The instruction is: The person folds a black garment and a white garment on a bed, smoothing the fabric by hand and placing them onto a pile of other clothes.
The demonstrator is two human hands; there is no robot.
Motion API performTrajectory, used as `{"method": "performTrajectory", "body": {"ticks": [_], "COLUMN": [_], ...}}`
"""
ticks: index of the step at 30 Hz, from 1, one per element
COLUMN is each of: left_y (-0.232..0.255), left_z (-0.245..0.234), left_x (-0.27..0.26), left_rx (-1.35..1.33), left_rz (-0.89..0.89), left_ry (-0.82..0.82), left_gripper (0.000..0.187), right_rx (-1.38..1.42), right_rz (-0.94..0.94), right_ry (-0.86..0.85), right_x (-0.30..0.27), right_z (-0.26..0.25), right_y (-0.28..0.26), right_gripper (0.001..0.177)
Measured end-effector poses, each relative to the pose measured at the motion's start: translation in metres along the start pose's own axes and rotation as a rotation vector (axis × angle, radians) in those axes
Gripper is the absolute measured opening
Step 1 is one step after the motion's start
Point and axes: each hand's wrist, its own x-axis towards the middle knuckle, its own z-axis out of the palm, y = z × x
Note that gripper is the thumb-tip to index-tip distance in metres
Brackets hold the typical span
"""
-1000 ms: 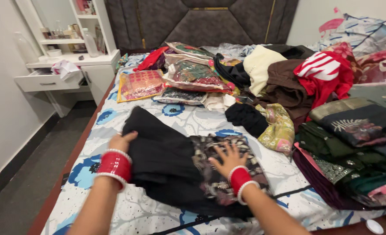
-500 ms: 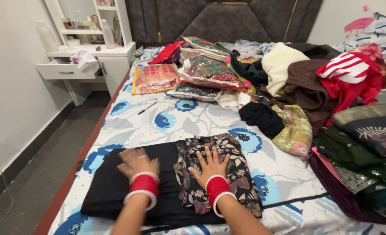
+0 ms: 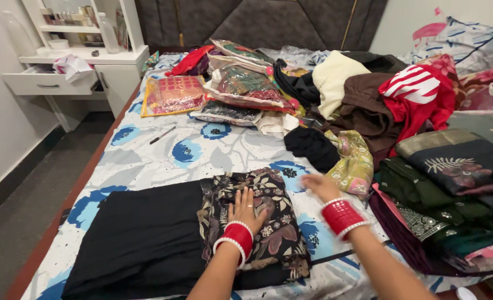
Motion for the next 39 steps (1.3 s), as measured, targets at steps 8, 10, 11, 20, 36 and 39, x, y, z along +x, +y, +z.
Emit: {"method": "performTrajectory", "body": {"ticks": [8, 10, 11, 20, 36, 39], "left_y": [0.004, 0.005, 0.005, 0.006, 0.011, 0.008], "left_z": [0.004, 0.006, 0.007, 0.001, -0.023, -0.025], "left_x": [-0.011, -0.010, -0.011, -0.011, -0.041, -0.046], "left_rx": [0.029, 0.031, 0.035, 0.047, 0.141, 0.106], "left_rz": [0.039, 0.027, 0.022, 0.008, -0.001, -0.002], "left_ry": [0.124, 0.113, 0.106, 0.053, -0.097, -0.124], "left_gripper": [0.102, 0.102, 0.102, 0.101, 0.098, 0.096], "right_rx": [-1.560, -1.470, -1.371, -1.060, -0.362, -0.391], "right_rz": [0.067, 0.231, 0.393, 0.307, -0.118, -0.294], "right_ry": [0.743, 0.637, 0.527, 0.425, 0.037, -0.051], "right_x": [-0.050, -0.036, -0.025, 0.019, -0.046, -0.042], "right_z": [-0.239, -0.266, -0.279, -0.350, -0.259, -0.241], "right_y": [-0.018, 0.004, 0.018, 0.017, -0.316, -0.350], "right_gripper": [0.080, 0.079, 0.079, 0.046, 0.047, 0.041]}}
